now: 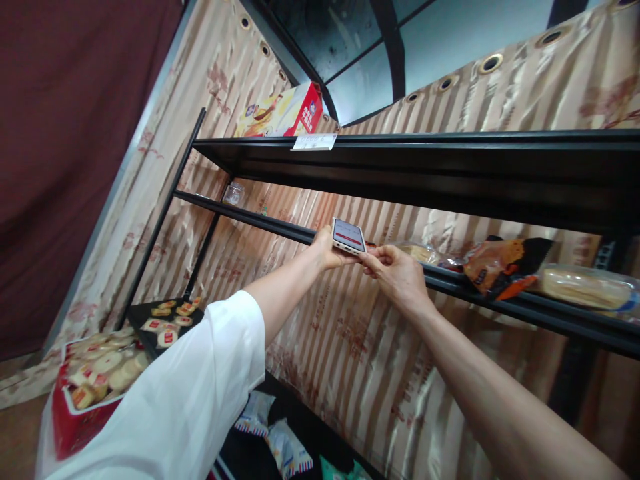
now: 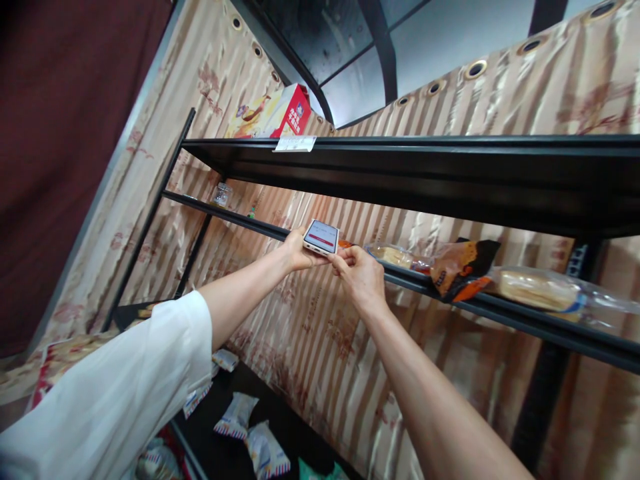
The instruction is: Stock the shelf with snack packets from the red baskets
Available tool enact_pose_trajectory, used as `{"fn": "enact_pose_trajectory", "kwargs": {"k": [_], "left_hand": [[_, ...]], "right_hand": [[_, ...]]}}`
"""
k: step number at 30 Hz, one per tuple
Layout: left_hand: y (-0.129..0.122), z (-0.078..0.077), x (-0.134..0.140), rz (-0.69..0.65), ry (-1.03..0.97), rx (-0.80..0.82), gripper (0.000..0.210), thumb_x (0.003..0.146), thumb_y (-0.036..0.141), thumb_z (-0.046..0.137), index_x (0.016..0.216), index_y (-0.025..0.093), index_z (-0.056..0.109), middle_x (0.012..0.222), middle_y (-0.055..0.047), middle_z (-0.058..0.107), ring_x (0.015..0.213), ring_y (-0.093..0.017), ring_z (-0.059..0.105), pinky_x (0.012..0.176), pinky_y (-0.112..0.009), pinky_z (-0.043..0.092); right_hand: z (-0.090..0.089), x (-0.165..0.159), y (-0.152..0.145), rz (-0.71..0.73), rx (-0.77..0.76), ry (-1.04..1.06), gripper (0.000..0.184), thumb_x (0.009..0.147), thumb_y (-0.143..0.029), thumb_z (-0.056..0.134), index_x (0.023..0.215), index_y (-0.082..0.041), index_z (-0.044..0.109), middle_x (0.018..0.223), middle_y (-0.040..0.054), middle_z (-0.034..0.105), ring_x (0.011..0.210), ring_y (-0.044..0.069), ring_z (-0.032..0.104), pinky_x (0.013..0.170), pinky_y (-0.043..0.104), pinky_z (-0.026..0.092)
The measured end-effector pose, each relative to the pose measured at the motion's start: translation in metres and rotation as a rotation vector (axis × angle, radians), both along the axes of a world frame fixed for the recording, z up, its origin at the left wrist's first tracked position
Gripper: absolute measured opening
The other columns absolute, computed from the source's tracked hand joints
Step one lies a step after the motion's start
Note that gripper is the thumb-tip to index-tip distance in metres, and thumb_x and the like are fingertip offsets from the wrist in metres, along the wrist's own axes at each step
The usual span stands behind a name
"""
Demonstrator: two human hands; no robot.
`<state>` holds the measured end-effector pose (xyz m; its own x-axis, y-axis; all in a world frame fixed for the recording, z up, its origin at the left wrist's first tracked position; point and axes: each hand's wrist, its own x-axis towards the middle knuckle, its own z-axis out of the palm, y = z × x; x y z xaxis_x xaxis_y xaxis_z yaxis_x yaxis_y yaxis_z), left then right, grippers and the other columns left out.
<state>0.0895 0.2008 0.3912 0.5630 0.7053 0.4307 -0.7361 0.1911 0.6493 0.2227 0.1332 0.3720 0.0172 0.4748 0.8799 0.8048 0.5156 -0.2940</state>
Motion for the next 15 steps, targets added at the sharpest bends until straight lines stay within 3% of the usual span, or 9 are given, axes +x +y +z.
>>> {"fn": "enact_pose_trajectory", "kwargs": {"k": [9, 15], "left_hand": [[-0.005, 0.009, -0.005, 0.031, 0.055, 0.017, 0.042, 0.09, 0.031, 0.02, 0.096, 0.01, 0.056, 0.086, -0.014, 0.061, 0.083, -0.026, 0.059, 0.067, -0.043, 0.052], [-0.002, 0.018, -0.006, 0.011, 0.084, -0.078, 0.054, 0.091, 0.044, 0.013, 0.109, 0.008, 0.049, 0.098, -0.016, 0.057, 0.088, -0.027, 0.057, 0.068, -0.042, 0.053]], "right_hand": [[0.004, -0.003, 0.001, 0.002, 0.004, 0.042, 0.026, 0.071, -0.045, 0.063, 0.072, -0.019, 0.059, 0.06, 0.0028, 0.066, 0.055, 0.015, 0.064, 0.055, 0.024, 0.049], [0.015, -0.009, 0.0, 0.064, -0.054, 0.12, 0.029, 0.066, -0.045, 0.069, 0.066, -0.018, 0.056, 0.058, 0.0036, 0.065, 0.049, 0.014, 0.062, 0.046, 0.022, 0.047]]}}
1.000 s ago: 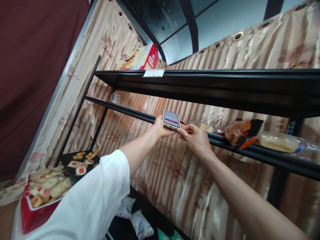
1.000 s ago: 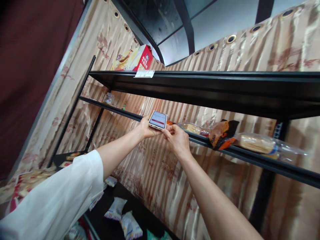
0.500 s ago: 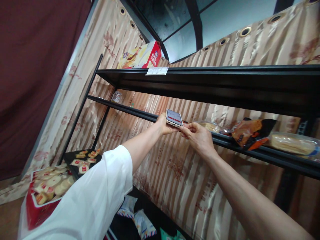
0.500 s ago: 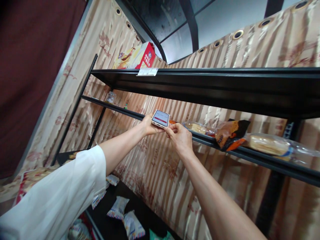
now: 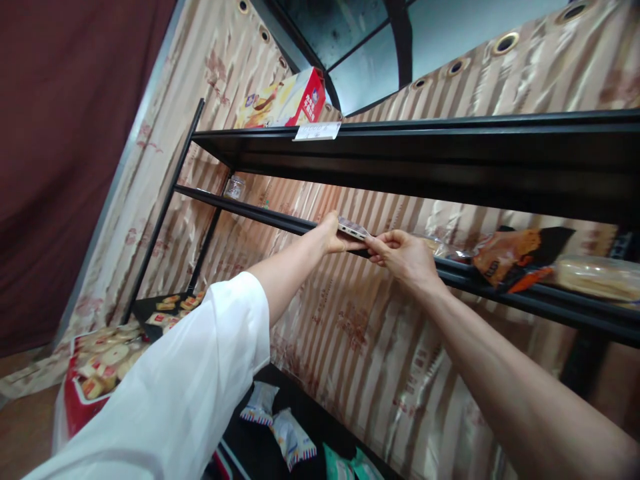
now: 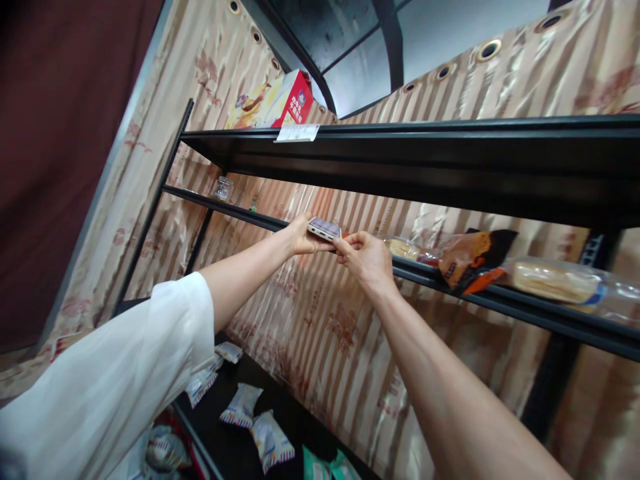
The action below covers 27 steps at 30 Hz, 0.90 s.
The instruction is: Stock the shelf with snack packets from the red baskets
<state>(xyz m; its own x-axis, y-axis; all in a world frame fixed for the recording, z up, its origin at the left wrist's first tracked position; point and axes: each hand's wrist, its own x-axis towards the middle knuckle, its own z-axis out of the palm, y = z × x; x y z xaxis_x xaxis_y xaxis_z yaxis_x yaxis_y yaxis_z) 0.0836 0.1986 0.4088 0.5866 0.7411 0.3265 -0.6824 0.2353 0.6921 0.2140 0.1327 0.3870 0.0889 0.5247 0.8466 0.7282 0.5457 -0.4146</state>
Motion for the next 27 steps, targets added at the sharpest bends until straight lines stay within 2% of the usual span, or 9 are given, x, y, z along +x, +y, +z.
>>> {"fn": "enact_pose_trajectory", "kwargs": {"k": [5, 12, 19, 27], "left_hand": [[0.004, 0.004, 0.0, 0.006, 0.017, -0.037, 0.053, 0.09, 0.046, 0.017, 0.115, 0.009, 0.045, 0.102, -0.018, 0.054, 0.09, -0.028, 0.058, 0.065, -0.04, 0.054], [0.011, 0.009, 0.0, 0.067, 0.055, -0.007, 0.057, 0.09, 0.045, 0.017, 0.123, 0.003, 0.039, 0.105, -0.023, 0.055, 0.092, -0.031, 0.059, 0.059, -0.039, 0.055], [0.015, 0.01, 0.008, 0.183, 0.043, -0.009, 0.057, 0.088, 0.051, 0.026, 0.126, 0.011, 0.037, 0.113, -0.021, 0.055, 0.097, -0.032, 0.059, 0.061, -0.037, 0.056], [0.015, 0.005, 0.007, 0.221, 0.081, 0.052, 0.063, 0.088, 0.055, 0.018, 0.12, 0.007, 0.044, 0.103, -0.022, 0.062, 0.09, -0.03, 0.064, 0.055, -0.033, 0.057]], "right_hand": [[0.009, -0.007, -0.004, 0.06, -0.063, 0.089, 0.029, 0.061, -0.038, 0.076, 0.058, -0.018, 0.055, 0.053, 0.0021, 0.062, 0.043, 0.012, 0.058, 0.038, 0.019, 0.044], [0.017, -0.011, -0.004, 0.085, -0.099, 0.143, 0.024, 0.064, -0.026, 0.075, 0.054, -0.017, 0.056, 0.049, 0.0005, 0.059, 0.04, 0.009, 0.054, 0.035, 0.017, 0.042], [0.019, -0.011, -0.005, 0.067, -0.122, 0.191, 0.024, 0.065, -0.022, 0.076, 0.053, -0.015, 0.056, 0.048, -0.0003, 0.058, 0.04, 0.007, 0.054, 0.035, 0.014, 0.04], [0.02, -0.015, -0.003, 0.079, -0.167, 0.228, 0.025, 0.065, -0.021, 0.076, 0.053, -0.014, 0.055, 0.045, -0.0015, 0.057, 0.038, 0.005, 0.052, 0.034, 0.011, 0.04]]}}
